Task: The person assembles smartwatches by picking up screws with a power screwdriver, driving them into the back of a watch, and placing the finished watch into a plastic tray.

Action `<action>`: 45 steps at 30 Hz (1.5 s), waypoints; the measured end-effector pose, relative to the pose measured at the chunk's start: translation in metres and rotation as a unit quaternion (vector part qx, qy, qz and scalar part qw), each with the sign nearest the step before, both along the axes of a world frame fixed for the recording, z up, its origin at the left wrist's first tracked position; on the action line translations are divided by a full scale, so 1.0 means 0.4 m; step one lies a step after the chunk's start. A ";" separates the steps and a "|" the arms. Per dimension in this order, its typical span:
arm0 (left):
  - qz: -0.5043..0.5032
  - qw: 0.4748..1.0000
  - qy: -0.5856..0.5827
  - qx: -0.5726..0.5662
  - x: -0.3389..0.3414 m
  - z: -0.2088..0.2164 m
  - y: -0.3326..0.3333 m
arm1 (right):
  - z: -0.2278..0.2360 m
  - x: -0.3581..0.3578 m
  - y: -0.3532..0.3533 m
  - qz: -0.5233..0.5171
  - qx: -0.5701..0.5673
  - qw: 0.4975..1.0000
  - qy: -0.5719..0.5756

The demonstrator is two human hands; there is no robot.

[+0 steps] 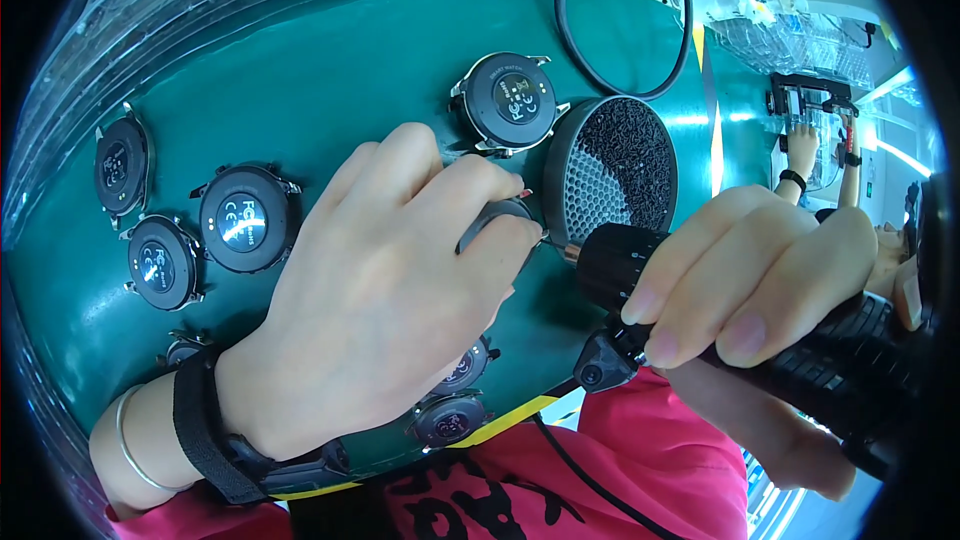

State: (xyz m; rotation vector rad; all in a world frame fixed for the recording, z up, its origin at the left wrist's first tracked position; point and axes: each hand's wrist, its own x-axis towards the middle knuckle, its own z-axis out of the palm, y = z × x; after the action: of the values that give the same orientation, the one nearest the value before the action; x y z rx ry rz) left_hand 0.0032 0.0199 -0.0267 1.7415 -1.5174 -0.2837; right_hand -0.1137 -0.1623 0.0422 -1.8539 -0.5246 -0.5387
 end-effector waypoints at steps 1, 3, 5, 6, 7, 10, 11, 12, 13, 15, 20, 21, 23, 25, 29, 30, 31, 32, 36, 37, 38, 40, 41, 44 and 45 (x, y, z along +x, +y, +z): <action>0.000 1.000 0.000 0.000 0.001 0.000 0.002 | 0.003 0.001 -0.002 -0.002 0.006 1.000 0.001; -0.002 1.000 -0.003 -0.001 0.002 0.002 0.007 | 0.008 0.003 -0.007 -0.007 0.019 1.000 0.001; -0.004 1.000 -0.006 -0.003 0.005 0.003 0.009 | 0.011 0.006 -0.012 -0.012 0.030 0.999 0.001; -0.004 1.000 -0.002 -0.002 0.005 0.004 0.010 | 0.012 0.006 -0.015 -0.015 0.036 0.999 0.001; -0.005 1.000 0.001 -0.002 0.006 0.006 0.011 | 0.014 0.006 -0.018 -0.018 0.041 0.999 0.000; -0.006 1.000 0.005 0.000 0.006 0.010 0.012 | 0.018 0.007 -0.028 -0.027 0.060 0.998 -0.002; -0.005 1.000 0.006 0.002 0.006 0.010 0.012 | 0.018 0.007 -0.032 -0.030 0.066 0.997 -0.003; -0.005 1.000 0.008 0.004 0.006 0.011 0.011 | 0.019 0.007 -0.037 -0.034 0.073 0.997 -0.004; -0.006 1.000 0.007 0.004 0.008 0.013 0.010 | 0.019 0.007 -0.042 -0.037 0.079 0.996 -0.005; -0.013 0.999 0.029 0.018 0.009 0.021 0.005 | 0.022 0.004 -0.052 -0.046 0.092 0.995 -0.006; -0.020 0.998 0.054 0.016 0.015 0.036 -0.013 | 0.030 -0.003 -0.083 -0.067 0.122 0.990 -0.018; -0.023 0.998 0.048 0.016 0.021 0.044 -0.016 | 0.030 -0.004 -0.090 -0.070 0.128 0.989 -0.023; -0.011 0.999 0.033 0.011 0.036 0.072 -0.017 | 0.027 -0.001 -0.098 -0.075 0.133 0.988 -0.036; -0.010 1.000 0.023 0.003 0.052 0.084 -0.032 | -0.002 0.018 -0.082 -0.106 0.170 0.976 -0.083; 0.041 0.999 0.015 -0.011 0.093 0.087 -0.082 | -0.025 0.018 -0.078 -0.127 0.175 0.971 -0.101; 0.039 0.999 0.010 -0.001 0.094 0.084 -0.087 | -0.027 0.018 -0.078 -0.129 0.170 0.972 -0.096; 0.038 0.999 0.005 0.010 0.094 0.079 -0.091 | -0.030 0.019 -0.080 -0.128 0.171 0.972 -0.100; 0.038 0.999 0.000 0.021 0.096 0.080 -0.091 | -0.034 0.023 -0.083 -0.117 0.163 0.974 -0.107; 0.008 0.999 -0.028 0.038 0.084 0.134 -0.048 | -0.047 0.018 -0.095 -0.107 0.147 0.977 -0.108; 0.009 0.999 -0.029 0.041 0.081 0.154 -0.028 | -0.049 0.019 -0.094 -0.109 0.151 0.977 -0.101; -0.059 0.993 -0.025 0.096 0.079 0.173 -0.006 | -0.049 0.019 -0.094 -0.111 0.155 0.977 -0.093; -0.124 0.980 -0.023 0.151 0.062 0.182 0.027 | -0.050 0.021 -0.092 -0.112 0.148 0.978 -0.095; -0.138 0.975 -0.020 0.174 0.047 0.174 0.038 | -0.048 0.021 -0.091 -0.114 0.139 0.979 -0.095; -0.167 0.961 -0.011 0.218 0.026 0.146 0.047 | -0.046 0.025 -0.090 -0.108 0.132 0.981 -0.097; -0.156 0.966 -0.001 0.207 0.027 0.137 0.045 | -0.048 0.026 -0.091 -0.100 0.136 0.981 -0.097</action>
State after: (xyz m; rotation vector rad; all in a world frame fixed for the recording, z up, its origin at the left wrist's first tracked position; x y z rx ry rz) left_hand 0.0138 0.0378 0.0281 1.8026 -1.8313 -0.8102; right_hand -0.1031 -0.1988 0.0231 -1.6096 -0.3728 -0.8887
